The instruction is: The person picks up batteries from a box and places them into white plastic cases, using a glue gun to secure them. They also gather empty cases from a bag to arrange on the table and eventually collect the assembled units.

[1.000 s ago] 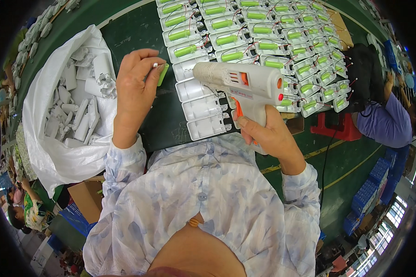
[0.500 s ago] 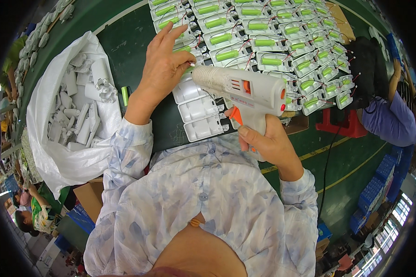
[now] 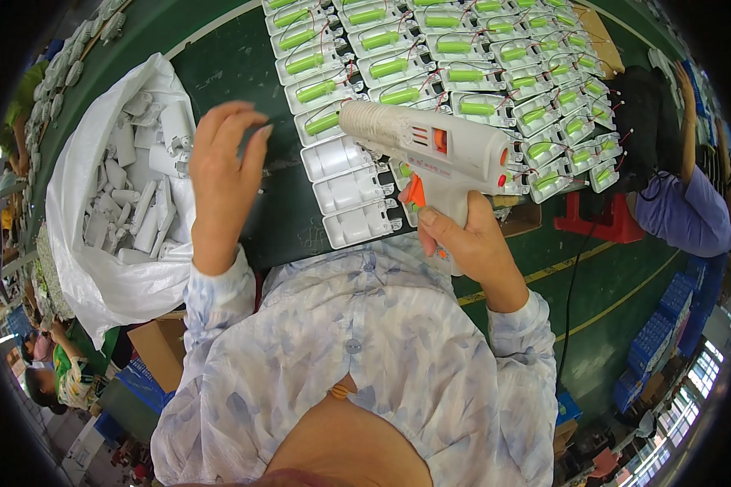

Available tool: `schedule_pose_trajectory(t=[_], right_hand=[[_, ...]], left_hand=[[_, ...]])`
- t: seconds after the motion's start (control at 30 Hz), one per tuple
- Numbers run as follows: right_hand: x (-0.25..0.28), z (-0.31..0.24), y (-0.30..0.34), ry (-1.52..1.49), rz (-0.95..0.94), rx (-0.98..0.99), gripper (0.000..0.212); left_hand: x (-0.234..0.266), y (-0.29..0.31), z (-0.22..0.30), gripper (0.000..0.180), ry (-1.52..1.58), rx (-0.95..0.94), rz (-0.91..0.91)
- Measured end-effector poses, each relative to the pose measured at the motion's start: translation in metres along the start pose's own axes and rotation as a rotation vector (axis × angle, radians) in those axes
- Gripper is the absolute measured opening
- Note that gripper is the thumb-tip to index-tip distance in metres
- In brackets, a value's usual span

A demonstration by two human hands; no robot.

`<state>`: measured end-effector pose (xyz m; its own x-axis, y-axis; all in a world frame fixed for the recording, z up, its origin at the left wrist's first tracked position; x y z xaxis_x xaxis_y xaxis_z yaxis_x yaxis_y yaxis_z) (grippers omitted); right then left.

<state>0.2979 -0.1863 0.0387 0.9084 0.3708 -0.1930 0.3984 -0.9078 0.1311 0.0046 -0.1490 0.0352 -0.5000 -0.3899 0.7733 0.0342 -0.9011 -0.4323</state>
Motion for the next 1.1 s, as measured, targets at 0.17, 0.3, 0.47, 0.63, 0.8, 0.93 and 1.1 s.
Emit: schedule_pose_trajectory(t=[0.17,0.3,0.47,0.63,0.8,0.93,1.1], right_hand=[[-0.002,0.001,-0.005,0.040,0.019,-0.010,0.040],[-0.002,0.001,0.001,0.044,0.014,0.005,0.037],[0.000,0.001,0.008,0.062,0.003,-0.026,0.035],[-0.002,0.000,0.008,0.055,-0.022,-0.042,0.038],[-0.010,-0.004,0.000,0.021,0.000,0.043,0.035],[-0.012,0.004,-0.004,-0.010,-0.048,-0.024,0.037],[-0.007,0.003,0.001,-0.024,-0.023,0.020,0.036]], left_hand=[[0.019,0.037,-0.023,0.024,-0.299,0.269,-0.061],[0.016,0.048,-0.037,0.029,-0.345,0.343,-0.066],[0.008,0.043,-0.046,0.034,-0.345,0.361,-0.083],[0.013,0.042,-0.049,0.030,0.379,0.632,-0.119],[0.008,0.047,-0.042,0.010,0.995,0.859,-0.018],[0.011,0.062,-0.035,0.017,0.074,0.502,-0.142],[0.005,0.050,-0.015,0.020,-0.105,0.254,-0.053]])
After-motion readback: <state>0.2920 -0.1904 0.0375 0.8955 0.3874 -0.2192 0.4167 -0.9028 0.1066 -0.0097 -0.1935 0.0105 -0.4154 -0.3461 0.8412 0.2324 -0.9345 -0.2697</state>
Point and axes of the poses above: each hand's wrist, its own y-axis away from the middle knuckle, its own x-axis out of the back of the hand, z = x × y, the point moved 1 cm from there along -y, towards the middle knuckle, and after that the axes turned 10 degrees about x, right-handed, at the moved point
